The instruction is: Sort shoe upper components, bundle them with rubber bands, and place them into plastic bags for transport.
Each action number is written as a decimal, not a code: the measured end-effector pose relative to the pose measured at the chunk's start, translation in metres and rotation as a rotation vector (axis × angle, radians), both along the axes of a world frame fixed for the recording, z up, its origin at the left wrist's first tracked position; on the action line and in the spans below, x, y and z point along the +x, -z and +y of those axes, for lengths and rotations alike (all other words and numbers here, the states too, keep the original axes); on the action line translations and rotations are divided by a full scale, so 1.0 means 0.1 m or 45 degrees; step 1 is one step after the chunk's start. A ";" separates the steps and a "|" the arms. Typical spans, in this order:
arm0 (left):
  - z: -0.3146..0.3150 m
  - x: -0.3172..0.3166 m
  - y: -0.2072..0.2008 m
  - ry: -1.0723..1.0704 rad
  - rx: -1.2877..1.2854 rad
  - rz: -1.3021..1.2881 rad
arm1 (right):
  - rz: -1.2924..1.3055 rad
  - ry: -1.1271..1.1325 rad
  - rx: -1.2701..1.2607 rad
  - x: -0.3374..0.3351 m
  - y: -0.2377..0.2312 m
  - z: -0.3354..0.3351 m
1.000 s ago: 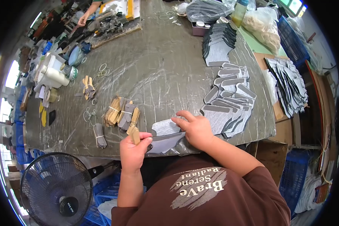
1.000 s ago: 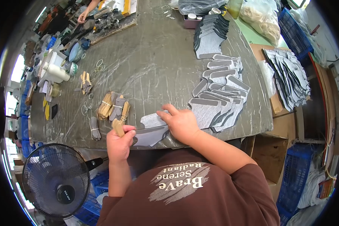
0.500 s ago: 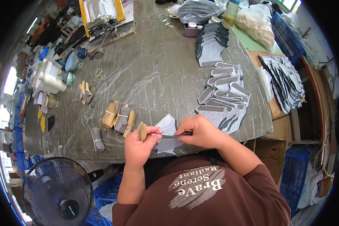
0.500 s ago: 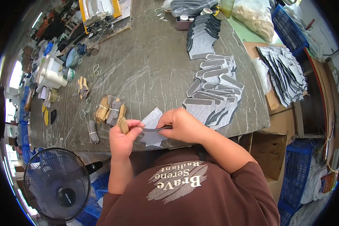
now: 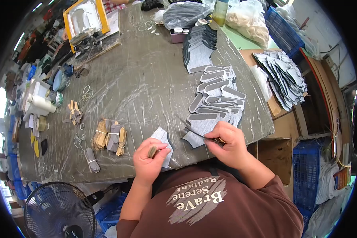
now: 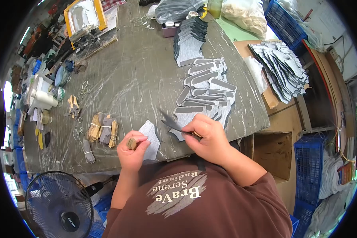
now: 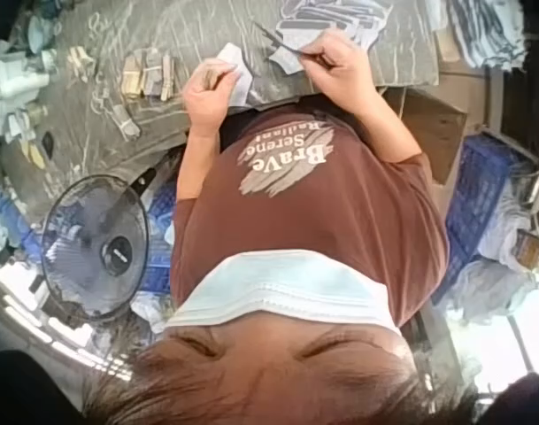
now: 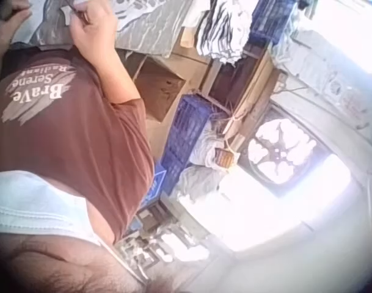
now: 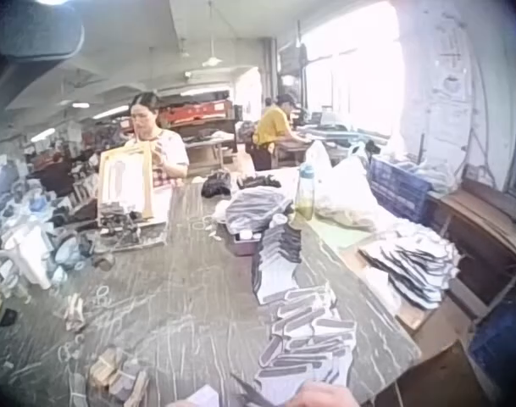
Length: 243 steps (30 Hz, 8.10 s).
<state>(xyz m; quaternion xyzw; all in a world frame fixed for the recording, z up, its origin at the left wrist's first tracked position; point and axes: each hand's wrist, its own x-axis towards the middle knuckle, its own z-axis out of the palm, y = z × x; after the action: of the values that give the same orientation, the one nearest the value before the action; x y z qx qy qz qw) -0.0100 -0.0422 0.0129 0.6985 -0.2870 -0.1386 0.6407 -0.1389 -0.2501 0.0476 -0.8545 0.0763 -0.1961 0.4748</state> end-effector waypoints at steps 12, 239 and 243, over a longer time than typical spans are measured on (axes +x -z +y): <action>-0.23 -0.03 -0.16 0.017 0.032 -0.312 | 0.119 -0.397 1.165 0.13 0.42 0.38; 1.76 0.84 0.40 -1.303 1.074 -0.444 | 1.290 1.456 -0.581 -3.00 1.80 -2.00; 1.93 0.63 0.14 -1.098 0.440 0.333 | 0.332 1.476 -0.637 -1.90 1.25 -1.73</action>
<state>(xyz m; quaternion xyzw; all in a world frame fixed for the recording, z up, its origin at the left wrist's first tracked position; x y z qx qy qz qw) 0.0532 0.1508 -0.0007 0.8268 0.1390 0.0075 0.5450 -0.3285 -0.4227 -0.0772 -0.7764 0.5346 -0.3274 0.0652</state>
